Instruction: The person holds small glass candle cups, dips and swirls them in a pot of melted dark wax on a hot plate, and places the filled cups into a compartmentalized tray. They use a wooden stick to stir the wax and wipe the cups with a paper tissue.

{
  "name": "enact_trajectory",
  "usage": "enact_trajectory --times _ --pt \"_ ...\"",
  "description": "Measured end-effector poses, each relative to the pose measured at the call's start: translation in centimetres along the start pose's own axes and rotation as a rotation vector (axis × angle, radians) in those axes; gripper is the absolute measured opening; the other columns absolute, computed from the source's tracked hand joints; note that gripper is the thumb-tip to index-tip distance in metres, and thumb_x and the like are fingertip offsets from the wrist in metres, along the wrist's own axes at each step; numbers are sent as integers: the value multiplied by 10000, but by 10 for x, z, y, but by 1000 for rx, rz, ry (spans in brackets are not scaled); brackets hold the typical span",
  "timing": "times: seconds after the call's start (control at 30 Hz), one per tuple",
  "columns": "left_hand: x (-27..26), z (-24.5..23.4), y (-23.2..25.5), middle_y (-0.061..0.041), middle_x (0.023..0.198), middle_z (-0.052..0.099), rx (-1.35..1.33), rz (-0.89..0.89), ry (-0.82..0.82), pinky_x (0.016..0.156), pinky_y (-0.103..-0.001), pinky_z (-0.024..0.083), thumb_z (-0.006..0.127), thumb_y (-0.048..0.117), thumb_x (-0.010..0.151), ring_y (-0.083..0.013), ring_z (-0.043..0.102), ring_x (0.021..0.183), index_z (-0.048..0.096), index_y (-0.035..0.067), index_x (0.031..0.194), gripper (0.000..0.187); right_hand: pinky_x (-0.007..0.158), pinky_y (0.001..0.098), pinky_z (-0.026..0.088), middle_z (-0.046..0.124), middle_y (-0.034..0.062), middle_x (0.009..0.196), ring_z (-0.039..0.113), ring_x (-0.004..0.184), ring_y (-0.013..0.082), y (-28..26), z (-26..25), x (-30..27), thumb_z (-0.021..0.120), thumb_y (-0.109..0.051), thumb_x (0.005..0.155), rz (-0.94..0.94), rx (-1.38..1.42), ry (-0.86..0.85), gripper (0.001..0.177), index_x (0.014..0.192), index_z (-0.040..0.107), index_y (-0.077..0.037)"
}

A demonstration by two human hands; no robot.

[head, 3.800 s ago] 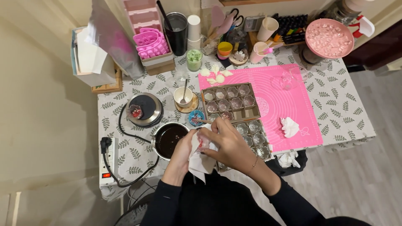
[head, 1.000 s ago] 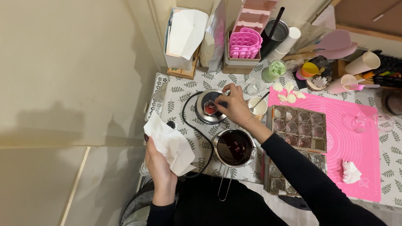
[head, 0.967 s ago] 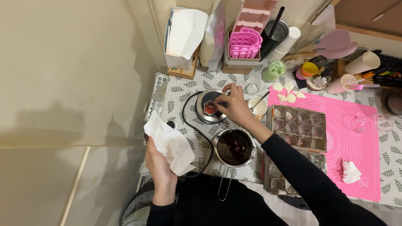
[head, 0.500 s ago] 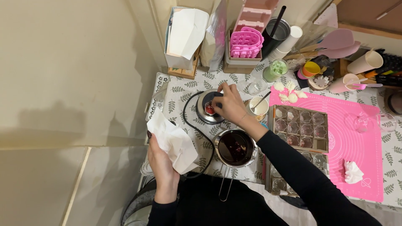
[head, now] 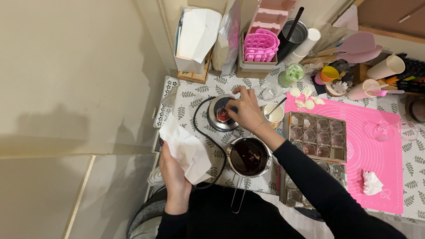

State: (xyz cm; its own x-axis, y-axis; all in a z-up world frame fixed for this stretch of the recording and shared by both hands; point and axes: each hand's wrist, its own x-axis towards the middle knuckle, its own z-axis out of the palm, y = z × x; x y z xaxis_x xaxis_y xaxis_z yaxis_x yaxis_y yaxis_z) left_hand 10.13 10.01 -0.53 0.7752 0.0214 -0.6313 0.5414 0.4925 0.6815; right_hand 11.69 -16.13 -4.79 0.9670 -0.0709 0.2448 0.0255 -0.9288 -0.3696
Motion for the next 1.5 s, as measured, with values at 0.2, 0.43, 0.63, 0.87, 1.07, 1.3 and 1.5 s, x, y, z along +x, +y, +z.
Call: enact_trajectory --times 0.2,0.43,0.63,0.87,1.07,1.3,1.5 --pt "1 0 -2 -100 1233 698 17 1 7 836 -367 591 413 379 1021 -229 713 1053 572 33 1375 520 988 436 446 548 108 1220 466 1097 356 7 2 -5 798 -161 748 20 -4 17 96 841 787 -142" --pt "1 1 -5 -113 1217 696 9 -23 -7 804 -380 592 415 377 1023 -239 716 1022 573 25 1373 521 979 456 426 551 85 1200 467 1097 351 7 -2 -8 807 -179 751 14 -41 50 89 834 783 -158" --pt "-6 9 -4 -106 1245 701 21 -20 -34 861 -362 578 418 375 1023 -224 710 1073 572 21 1380 526 962 471 372 551 82 1189 456 1100 357 5 -6 -8 818 -185 711 43 -7 20 98 798 778 -162" --pt "-4 8 -6 -112 1256 695 27 -27 -44 874 -370 575 404 381 1019 -230 703 1085 559 30 1384 529 969 459 369 557 58 1162 461 1099 333 10 -1 -9 815 -193 738 97 23 15 84 811 777 -176" --pt "-3 4 -9 -107 1256 690 11 -38 -41 859 -377 574 403 387 1026 -229 698 1078 565 26 1388 537 977 451 373 565 41 1133 462 1088 325 13 2 -8 816 -202 745 137 69 -12 81 820 787 -192" --pt "0 -2 -15 -118 1265 681 11 -19 -40 852 -378 572 404 392 1032 -240 693 1081 560 17 1395 544 1037 419 390 584 37 1126 460 1092 318 8 -5 -9 797 -215 765 244 205 -87 103 864 795 -191" --pt "-1 -1 -15 -120 1295 676 4 -14 -90 873 -379 577 378 394 1034 -241 695 1111 518 21 1423 557 1078 434 341 623 35 1163 462 1171 296 3 -57 -45 795 -243 802 362 354 -99 156 943 794 -176"
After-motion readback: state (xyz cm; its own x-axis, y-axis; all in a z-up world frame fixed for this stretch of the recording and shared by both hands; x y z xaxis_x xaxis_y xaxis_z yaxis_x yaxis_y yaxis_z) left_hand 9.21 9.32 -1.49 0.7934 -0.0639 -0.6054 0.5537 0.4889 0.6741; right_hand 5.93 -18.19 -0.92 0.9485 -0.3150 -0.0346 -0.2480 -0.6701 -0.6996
